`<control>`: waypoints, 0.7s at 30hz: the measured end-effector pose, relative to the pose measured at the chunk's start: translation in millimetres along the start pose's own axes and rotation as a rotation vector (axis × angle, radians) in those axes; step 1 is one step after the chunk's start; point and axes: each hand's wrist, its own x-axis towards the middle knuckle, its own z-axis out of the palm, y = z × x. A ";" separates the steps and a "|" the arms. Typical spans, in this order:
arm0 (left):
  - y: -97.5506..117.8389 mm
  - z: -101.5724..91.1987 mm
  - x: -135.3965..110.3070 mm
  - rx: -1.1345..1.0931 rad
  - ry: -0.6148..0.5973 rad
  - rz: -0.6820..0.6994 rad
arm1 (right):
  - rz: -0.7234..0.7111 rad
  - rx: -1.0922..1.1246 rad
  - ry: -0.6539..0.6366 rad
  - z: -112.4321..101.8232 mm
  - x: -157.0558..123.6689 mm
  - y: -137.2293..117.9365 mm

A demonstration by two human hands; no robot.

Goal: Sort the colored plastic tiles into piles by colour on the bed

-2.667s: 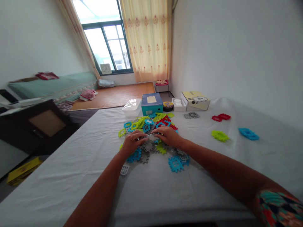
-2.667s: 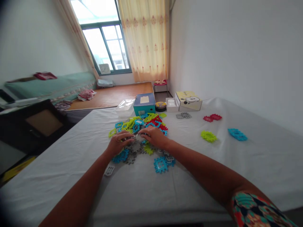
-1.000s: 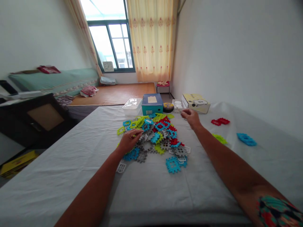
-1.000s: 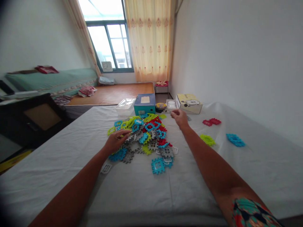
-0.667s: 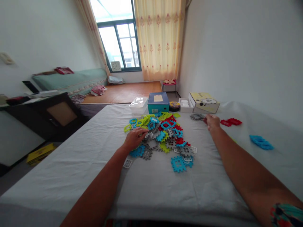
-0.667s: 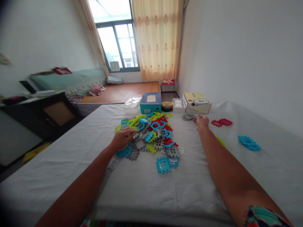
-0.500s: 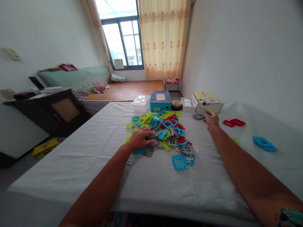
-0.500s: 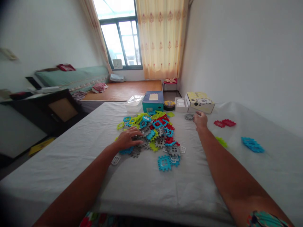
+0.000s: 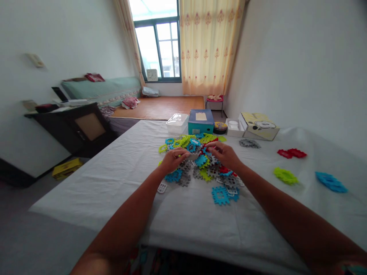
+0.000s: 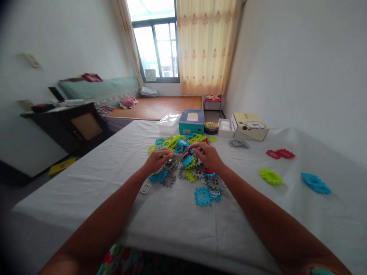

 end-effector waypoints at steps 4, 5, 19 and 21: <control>8.4 9.5 0.5 -0.155 0.054 -0.062 | -0.044 0.016 -0.113 27.0 -12.0 -18.4; 9.7 11.3 0.4 -0.181 0.040 -0.077 | -0.041 0.030 -0.112 29.7 -12.0 -17.9; -29.2 -16.9 0.3 0.026 0.237 -0.261 | 0.558 0.218 0.857 -104.0 4.9 179.8; -31.6 -13.9 -0.2 0.112 0.215 -0.218 | 0.555 0.167 0.869 -106.7 0.4 193.4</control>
